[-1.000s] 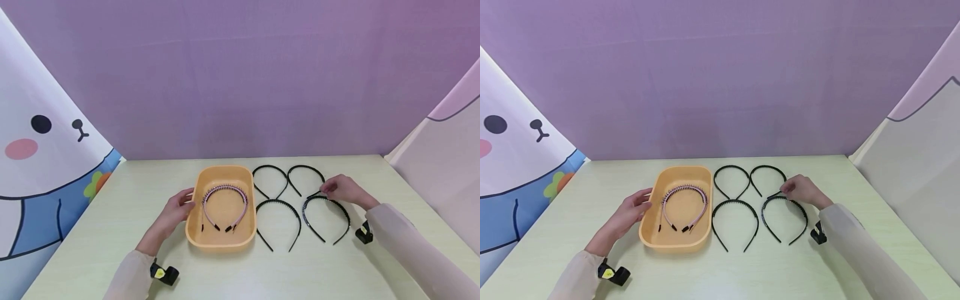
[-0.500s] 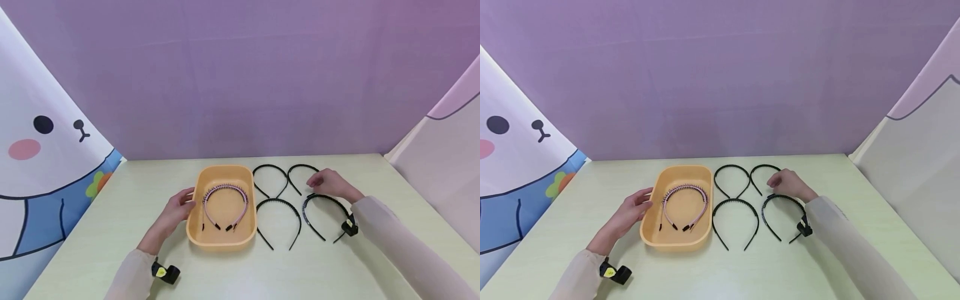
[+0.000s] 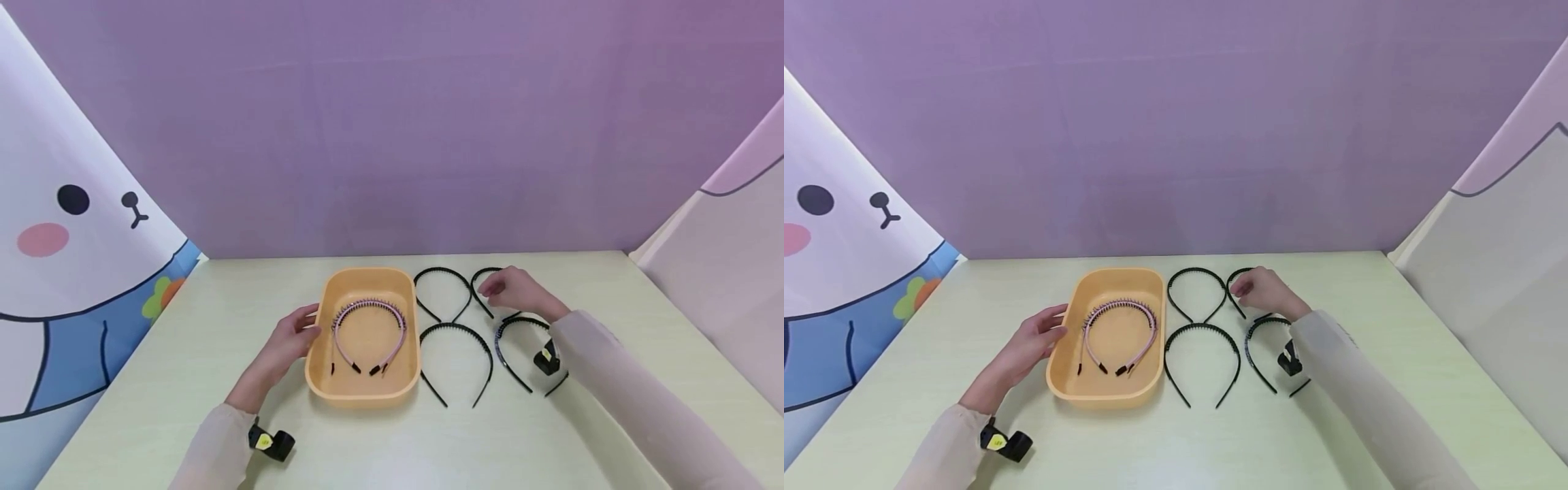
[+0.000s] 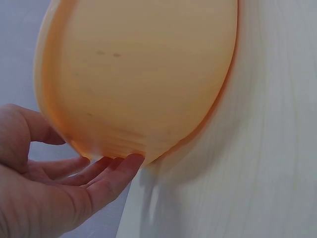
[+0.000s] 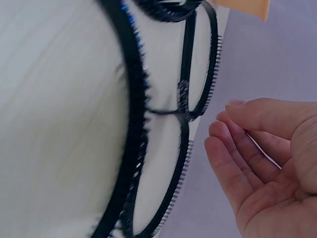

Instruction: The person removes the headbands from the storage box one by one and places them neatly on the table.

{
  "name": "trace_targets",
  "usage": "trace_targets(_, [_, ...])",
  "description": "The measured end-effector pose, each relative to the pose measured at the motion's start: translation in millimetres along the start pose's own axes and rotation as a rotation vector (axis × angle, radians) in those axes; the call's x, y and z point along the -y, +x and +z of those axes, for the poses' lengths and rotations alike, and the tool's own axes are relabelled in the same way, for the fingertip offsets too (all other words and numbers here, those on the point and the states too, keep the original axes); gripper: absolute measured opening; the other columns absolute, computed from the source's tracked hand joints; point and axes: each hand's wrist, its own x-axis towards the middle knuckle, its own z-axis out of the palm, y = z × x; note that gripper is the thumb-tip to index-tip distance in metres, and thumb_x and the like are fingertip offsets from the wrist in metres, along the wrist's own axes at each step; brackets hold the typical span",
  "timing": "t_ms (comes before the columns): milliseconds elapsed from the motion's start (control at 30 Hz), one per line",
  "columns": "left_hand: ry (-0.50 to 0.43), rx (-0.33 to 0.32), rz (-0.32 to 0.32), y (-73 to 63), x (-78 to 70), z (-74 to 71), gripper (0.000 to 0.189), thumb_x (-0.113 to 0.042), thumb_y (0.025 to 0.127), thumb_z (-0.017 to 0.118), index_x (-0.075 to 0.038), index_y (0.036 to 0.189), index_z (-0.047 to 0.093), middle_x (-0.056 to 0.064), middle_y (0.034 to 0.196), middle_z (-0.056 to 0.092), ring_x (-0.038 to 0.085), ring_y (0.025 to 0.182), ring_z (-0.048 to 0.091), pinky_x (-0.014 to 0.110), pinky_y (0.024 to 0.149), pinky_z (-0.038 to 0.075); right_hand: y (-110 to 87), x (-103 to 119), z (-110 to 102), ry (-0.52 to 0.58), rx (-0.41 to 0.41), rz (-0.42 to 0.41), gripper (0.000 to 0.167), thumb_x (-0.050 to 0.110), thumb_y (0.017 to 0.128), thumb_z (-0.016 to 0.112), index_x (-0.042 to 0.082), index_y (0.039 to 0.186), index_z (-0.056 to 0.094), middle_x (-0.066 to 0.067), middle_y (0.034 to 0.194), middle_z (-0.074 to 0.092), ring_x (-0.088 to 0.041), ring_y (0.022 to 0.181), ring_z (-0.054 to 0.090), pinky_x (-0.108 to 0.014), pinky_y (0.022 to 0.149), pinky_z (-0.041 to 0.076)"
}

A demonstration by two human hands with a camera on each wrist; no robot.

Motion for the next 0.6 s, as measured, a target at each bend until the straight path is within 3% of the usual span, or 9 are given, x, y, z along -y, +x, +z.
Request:
trace_targets(267, [0.004, -0.005, -0.003, 0.7, -0.8, 0.0, 0.052, -0.006, 0.098, 0.042, 0.000, 0.148, 0.027, 0.029, 0.143, 0.039, 0.040, 0.124, 0.049, 0.040, 0.089, 0.055, 9.9, 11, 5, 0.007, -0.006, -0.027, 0.021, -0.003, 0.082, 0.063, -0.007, 0.103, 0.068, -0.021, 0.100, 0.070, -0.027, 0.090, 0.066, -0.037, 0.080, 0.056])
trace_targets(600, [0.017, -0.009, 0.000, 1.3, 0.1, -0.2, 0.052, -0.006, 0.098, 0.041, 0.000, 0.148, 0.027, 0.029, 0.143, 0.038, 0.041, 0.124, 0.049, 0.039, 0.088, 0.056, 18.5, 24, 10, 0.041, 0.022, 0.012, 0.022, -0.002, 0.085, 0.061, -0.005, 0.106, 0.067, -0.022, 0.104, 0.068, -0.025, 0.092, 0.065, -0.037, 0.081, 0.055])
